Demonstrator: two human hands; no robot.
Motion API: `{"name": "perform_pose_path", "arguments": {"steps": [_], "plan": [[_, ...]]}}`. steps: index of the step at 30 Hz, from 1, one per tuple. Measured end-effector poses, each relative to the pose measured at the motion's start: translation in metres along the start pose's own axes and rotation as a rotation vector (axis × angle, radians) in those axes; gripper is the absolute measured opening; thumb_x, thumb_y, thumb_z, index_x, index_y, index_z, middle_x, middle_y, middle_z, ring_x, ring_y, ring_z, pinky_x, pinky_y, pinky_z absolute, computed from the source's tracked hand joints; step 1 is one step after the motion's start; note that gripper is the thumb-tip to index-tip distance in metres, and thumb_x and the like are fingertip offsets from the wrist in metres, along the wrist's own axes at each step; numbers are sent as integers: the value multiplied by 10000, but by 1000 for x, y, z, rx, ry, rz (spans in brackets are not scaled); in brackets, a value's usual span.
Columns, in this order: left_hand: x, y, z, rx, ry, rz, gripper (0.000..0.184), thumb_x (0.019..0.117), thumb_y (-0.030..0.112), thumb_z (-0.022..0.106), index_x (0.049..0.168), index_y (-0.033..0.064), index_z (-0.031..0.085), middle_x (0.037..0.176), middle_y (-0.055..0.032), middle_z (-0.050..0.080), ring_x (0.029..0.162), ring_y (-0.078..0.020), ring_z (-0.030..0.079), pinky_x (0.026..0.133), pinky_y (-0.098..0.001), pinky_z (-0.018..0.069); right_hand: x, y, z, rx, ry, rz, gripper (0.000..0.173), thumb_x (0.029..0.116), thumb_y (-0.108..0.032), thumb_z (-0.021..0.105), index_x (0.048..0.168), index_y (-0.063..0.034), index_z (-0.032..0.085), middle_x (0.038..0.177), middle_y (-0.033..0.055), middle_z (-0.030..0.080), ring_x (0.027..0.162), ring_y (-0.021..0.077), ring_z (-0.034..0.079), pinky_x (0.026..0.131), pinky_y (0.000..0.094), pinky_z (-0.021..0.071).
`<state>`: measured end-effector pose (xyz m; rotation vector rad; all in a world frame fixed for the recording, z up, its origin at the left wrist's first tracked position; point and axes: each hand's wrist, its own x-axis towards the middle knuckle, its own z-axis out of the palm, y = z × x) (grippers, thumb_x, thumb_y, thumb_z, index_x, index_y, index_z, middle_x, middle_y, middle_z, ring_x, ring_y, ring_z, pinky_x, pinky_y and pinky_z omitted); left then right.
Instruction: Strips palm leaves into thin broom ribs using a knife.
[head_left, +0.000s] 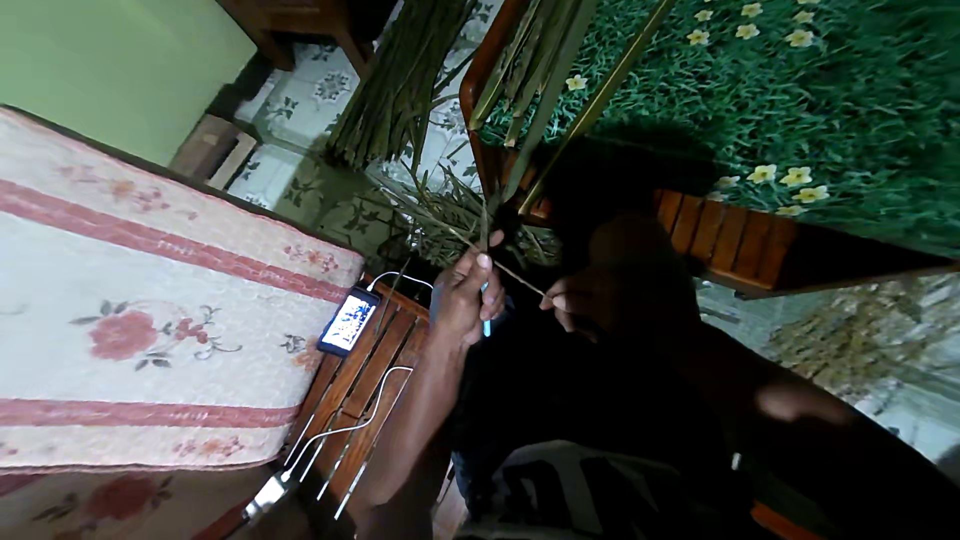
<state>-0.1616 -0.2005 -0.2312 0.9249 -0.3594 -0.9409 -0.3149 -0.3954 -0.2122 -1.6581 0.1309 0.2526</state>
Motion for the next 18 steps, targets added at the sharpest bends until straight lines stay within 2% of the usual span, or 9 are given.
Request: {"name": "perform_pose_path", "arguments": {"steps": [3, 6, 8, 9, 11, 13, 16, 18], "plan": [[-3, -14, 8, 90, 46, -26, 417, 1052, 300, 533, 1428, 118, 529, 560, 44, 505, 427, -49, 478, 429, -195, 441, 6, 1, 5, -59, 45, -51, 362, 1077, -272, 467, 1306, -27, 602, 830, 0, 645, 582, 40, 568, 528, 212, 514], [-9, -25, 22, 263, 33, -93, 358, 1053, 220, 509, 1377, 74, 546, 578, 62, 515, 445, -25, 462, 442, -182, 420, 17, 1, 3, -72, 60, -82, 324, 1071, -241, 454, 1189, 4, 630, 737, -16, 597, 557, 28, 550, 524, 200, 507], [-12, -27, 26, 329, 19, -117, 235, 1051, 196, 510, 1231, 70, 593, 565, 77, 507, 444, -15, 456, 441, -174, 411, 21, 4, 2, -123, 83, -112, 324, 1065, -234, 420, 1076, -12, 656, 675, -52, 541, 546, -8, 494, 525, 177, 461], [-13, -25, 23, 330, 14, -117, 249, 1047, 201, 518, 1242, 72, 600, 561, 75, 513, 439, -13, 460, 438, -170, 414, 20, 5, 3, -122, 97, -113, 348, 1061, -230, 414, 1096, -6, 678, 670, -58, 534, 545, -14, 472, 525, 175, 444], [-14, -22, 16, 313, -8, -108, 326, 1038, 191, 528, 1339, 73, 570, 562, 65, 521, 436, -15, 463, 437, -168, 413, 16, 7, 4, -38, 95, -74, 352, 1059, -234, 411, 1151, -19, 674, 661, -80, 526, 528, -16, 457, 507, 169, 428], [-18, -24, 18, 377, -11, -91, 294, 1049, 192, 507, 1299, 54, 575, 571, 74, 519, 441, -13, 466, 434, -167, 414, 14, 8, 9, 131, 84, -21, 320, 1053, -234, 417, 1137, -50, 665, 622, -99, 519, 487, -10, 455, 467, 170, 418], [-23, -25, 22, 745, -57, -45, 328, 1076, 234, 480, 1277, 14, 618, 664, 65, 563, 509, -16, 495, 476, -194, 448, 12, 10, 18, 446, 81, 50, 240, 1061, -211, 408, 978, -123, 616, 573, -114, 502, 443, -14, 449, 419, 146, 398], [-23, -26, 14, 950, -71, 37, 359, 1066, 277, 514, 1286, 30, 653, 770, 27, 646, 573, -26, 553, 532, -227, 505, 9, 10, 21, 545, 80, 110, 239, 1053, -193, 401, 974, -121, 615, 556, -109, 491, 424, -10, 438, 403, 148, 388]]}}
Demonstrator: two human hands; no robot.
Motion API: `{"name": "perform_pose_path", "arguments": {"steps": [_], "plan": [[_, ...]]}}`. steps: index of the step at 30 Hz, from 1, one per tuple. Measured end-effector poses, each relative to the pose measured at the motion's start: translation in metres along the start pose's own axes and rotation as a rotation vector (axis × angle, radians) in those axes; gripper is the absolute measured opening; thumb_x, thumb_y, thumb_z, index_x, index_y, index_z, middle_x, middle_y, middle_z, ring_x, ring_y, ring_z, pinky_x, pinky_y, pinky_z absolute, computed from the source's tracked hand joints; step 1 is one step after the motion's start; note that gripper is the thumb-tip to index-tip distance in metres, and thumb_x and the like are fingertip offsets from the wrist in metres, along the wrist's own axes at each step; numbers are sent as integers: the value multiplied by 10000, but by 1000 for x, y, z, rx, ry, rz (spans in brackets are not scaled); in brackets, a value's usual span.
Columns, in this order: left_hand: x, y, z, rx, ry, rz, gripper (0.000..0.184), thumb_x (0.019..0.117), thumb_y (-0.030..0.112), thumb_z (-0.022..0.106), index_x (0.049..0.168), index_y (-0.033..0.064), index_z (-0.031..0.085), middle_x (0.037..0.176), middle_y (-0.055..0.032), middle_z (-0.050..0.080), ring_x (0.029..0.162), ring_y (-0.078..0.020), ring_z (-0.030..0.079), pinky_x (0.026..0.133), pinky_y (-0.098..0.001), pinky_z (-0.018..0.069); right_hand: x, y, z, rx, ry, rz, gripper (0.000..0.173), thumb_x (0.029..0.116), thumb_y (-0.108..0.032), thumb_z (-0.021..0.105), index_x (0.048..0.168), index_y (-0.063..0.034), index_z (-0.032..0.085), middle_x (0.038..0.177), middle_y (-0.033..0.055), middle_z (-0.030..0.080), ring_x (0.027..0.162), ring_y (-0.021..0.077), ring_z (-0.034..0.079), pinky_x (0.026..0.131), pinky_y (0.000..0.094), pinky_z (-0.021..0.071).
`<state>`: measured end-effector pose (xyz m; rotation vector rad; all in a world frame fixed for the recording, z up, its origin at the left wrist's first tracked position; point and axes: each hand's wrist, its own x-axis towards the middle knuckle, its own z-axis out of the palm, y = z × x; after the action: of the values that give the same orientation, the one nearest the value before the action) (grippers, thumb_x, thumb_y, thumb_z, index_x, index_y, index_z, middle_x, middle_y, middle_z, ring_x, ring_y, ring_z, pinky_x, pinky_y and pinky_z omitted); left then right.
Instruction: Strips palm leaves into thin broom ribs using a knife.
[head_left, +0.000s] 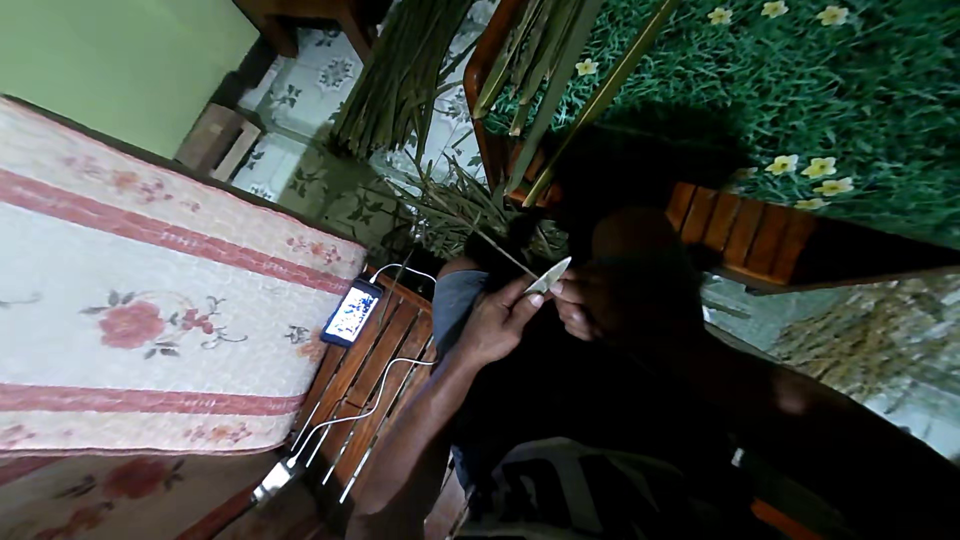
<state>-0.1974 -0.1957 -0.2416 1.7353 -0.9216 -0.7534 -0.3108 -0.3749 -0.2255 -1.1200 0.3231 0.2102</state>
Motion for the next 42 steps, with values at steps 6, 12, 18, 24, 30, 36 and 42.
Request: {"name": "perform_pose_path", "arguments": {"steps": [6, 12, 18, 24, 30, 36, 42], "plan": [[-11, -17, 12, 384, 38, 156, 499, 1096, 406, 403, 1336, 45, 650, 932, -109, 750, 814, -198, 721, 776, -468, 591, -1, 15, 6, 17, 107, 36, 212, 1015, -124, 393, 915, -127, 580, 534, -85, 479, 408, 11, 430, 395, 163, 377], [-23, -21, 3, 487, 40, 49, 475, 1076, 432, 441, 1246, 37, 644, 937, -122, 725, 845, -249, 713, 769, -492, 582, 4, 28, 17, 106, 42, 63, 161, 1044, -198, 397, 1168, -177, 499, 569, -97, 408, 404, 6, 368, 380, 164, 347], [-31, -32, 3, 516, 169, 29, 573, 1077, 531, 367, 1293, 90, 662, 924, -116, 742, 824, -264, 728, 728, -525, 587, 18, 30, 32, 180, 73, 40, 322, 1059, -157, 363, 1343, -136, 514, 580, -75, 418, 400, 11, 354, 375, 165, 340], [-27, -42, -11, 620, 341, -135, 531, 1095, 413, 364, 1093, -3, 693, 780, -158, 692, 730, -334, 707, 669, -538, 571, 19, 33, 40, 309, 69, 117, 282, 1076, -159, 382, 1284, -117, 567, 562, -90, 398, 388, 10, 355, 366, 162, 349], [-11, -49, -39, 628, 291, -378, 571, 1110, 446, 294, 1234, -2, 626, 834, -206, 693, 812, -403, 707, 747, -599, 557, 12, 33, 35, 320, 63, 155, 334, 1049, -132, 374, 1334, -85, 542, 524, -110, 356, 362, -1, 343, 339, 161, 339], [7, -56, -45, 641, 224, -304, 543, 1108, 422, 297, 1230, 23, 644, 1101, -211, 714, 960, -374, 717, 829, -586, 565, 3, 35, 26, 289, 117, 130, 334, 1040, -122, 374, 1329, -85, 537, 523, -121, 347, 374, 1, 346, 356, 168, 352], [34, -69, -82, 444, 385, -546, 698, 1079, 600, 209, 1291, 78, 620, 1114, -251, 680, 1050, -434, 665, 872, -668, 514, -19, 44, 8, 189, 179, 8, 356, 1035, -164, 405, 1345, -87, 563, 595, -114, 463, 439, 8, 434, 424, 174, 421]]}}
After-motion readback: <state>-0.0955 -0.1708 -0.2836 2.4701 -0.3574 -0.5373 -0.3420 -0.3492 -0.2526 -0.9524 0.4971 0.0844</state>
